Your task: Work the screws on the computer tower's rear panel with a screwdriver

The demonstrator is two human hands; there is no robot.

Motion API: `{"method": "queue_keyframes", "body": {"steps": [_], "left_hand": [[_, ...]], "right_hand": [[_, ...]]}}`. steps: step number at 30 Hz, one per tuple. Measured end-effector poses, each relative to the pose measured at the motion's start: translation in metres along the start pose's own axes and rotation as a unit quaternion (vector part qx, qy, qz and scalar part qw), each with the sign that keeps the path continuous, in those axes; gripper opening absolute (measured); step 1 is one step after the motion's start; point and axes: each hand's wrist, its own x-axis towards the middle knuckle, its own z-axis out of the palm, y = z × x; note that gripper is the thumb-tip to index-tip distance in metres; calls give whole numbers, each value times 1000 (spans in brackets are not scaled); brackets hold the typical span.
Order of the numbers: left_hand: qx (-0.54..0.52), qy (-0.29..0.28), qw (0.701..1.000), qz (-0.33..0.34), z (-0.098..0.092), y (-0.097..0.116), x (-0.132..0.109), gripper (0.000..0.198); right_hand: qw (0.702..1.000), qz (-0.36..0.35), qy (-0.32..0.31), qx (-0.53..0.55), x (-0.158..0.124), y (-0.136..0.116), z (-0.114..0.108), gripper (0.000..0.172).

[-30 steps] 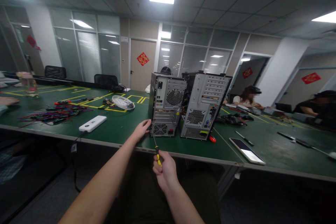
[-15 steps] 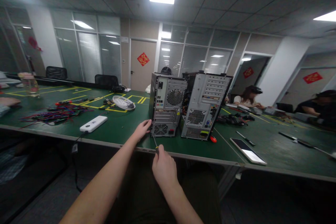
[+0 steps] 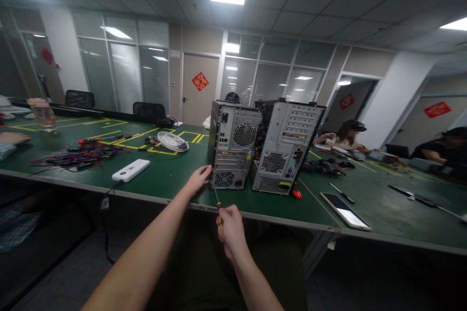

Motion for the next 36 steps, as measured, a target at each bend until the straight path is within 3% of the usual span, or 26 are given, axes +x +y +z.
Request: {"method": "queue_keyframes", "body": {"steps": [2,5,6,7,8,9,12,15,18,20,25,26,27,28,30,32,34,36], "left_hand": [[-3,1,1000,0,0,-1,1,68],[-12,3,1000,-2,-1,-1,1,67],[-14,2,1000,-2,-1,-1,1,66],[-16,2,1000,-2,-1,-1,1,66],[-16,2,1000,-3,-1,-1,1,66],[-16,1,1000,-2,-2,-2,1,67],[-10,-3,1000,1,-2,-2,1,69],[-9,-2,1000,2,-2,-4,2,69],[-11,-2,1000,-1,-2,-5,3,68],[-10,-3,1000,1,-2,-4,3,68],[-10,4,1000,-1,-2,-2,2,66],[-9,7,1000,-2,-2,-2,2,66],[-7,8,1000,-2,-2,-2,1,65],[-4,8,1000,-1,-2,-1,1,65],[-1,7,1000,0,-2,-1,1,65],[-1,5,1000,-1,-2,-1,0,64],[0,7,1000,-3,-2,-1,0,65],[4,7,1000,-3,-2,-1,0,66]], "right_hand": [[995,-46,12,-82,-3,-5,-4,19],[900,-158,20,-406,-10,-13,-9,12],[868,-173,20,-465,-11,-14,-9,14],[859,-176,20,-480,-12,-15,-9,15],[871,-173,21,-458,-11,-14,-8,14],[904,-156,22,-397,-10,-12,-7,11],[996,-36,10,-86,-3,-4,-2,18],[997,38,-17,66,1,4,2,24],[967,94,-53,230,2,7,2,30],[972,85,-46,212,3,8,1,32],[1000,-7,4,13,1,2,-4,24],[992,-65,21,-109,-2,-1,-5,18],[962,-117,38,-243,-5,-5,-5,11],[929,-134,43,-343,-8,-8,-5,7],[873,-145,30,-465,-13,-14,-4,15],[870,-146,24,-471,-13,-14,-3,16],[924,-138,28,-356,-8,-10,-2,8],[985,-93,22,-146,-2,-2,-3,16]]}}
